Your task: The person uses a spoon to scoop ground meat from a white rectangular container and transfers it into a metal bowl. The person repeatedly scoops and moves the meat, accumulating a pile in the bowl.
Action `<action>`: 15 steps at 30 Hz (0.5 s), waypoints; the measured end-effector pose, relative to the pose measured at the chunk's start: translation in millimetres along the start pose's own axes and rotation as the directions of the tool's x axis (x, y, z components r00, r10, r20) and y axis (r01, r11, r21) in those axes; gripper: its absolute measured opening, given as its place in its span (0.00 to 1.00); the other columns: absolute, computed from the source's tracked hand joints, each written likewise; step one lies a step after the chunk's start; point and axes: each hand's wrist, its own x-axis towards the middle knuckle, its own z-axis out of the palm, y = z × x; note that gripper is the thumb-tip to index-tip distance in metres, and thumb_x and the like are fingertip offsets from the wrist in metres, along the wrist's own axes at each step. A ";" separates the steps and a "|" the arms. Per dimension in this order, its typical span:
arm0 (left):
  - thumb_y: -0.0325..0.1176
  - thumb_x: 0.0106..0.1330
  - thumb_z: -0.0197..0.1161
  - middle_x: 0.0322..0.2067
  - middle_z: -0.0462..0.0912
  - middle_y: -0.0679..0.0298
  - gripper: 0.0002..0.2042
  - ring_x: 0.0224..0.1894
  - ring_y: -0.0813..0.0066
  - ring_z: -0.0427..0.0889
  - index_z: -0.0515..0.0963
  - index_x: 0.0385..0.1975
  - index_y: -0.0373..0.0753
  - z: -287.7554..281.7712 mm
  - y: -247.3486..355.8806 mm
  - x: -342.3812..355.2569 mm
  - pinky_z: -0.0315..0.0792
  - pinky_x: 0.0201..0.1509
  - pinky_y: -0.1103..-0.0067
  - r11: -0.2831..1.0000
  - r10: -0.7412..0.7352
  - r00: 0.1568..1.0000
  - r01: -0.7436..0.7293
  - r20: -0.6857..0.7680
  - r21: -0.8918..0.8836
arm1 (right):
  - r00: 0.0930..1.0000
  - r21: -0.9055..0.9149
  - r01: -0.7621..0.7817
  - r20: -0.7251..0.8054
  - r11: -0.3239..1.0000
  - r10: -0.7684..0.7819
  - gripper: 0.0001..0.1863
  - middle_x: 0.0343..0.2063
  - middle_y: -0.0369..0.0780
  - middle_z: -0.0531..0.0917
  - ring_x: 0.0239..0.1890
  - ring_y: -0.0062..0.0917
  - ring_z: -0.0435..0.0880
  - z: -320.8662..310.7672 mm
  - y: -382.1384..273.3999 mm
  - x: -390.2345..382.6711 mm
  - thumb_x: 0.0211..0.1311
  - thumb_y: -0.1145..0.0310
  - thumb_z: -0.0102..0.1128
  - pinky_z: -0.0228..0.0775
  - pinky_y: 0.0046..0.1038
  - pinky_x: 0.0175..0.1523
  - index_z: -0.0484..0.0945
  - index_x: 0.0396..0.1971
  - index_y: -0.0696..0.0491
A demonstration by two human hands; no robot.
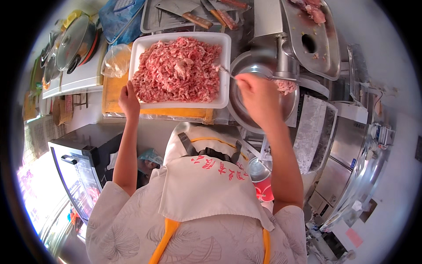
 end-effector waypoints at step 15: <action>0.46 0.79 0.60 0.20 0.76 0.58 0.22 0.24 0.72 0.69 0.79 0.29 0.31 2.8 6.5 -3.5 0.68 0.31 0.70 0.997 -0.047 0.998 0.045 -0.041 -0.057 | 0.822 -0.155 0.108 0.569 0.982 -0.001 0.08 0.31 0.52 0.87 0.34 0.43 0.88 77.8 47.7 80.1 0.59 0.68 0.65 0.80 0.40 0.45 0.90 0.33 0.55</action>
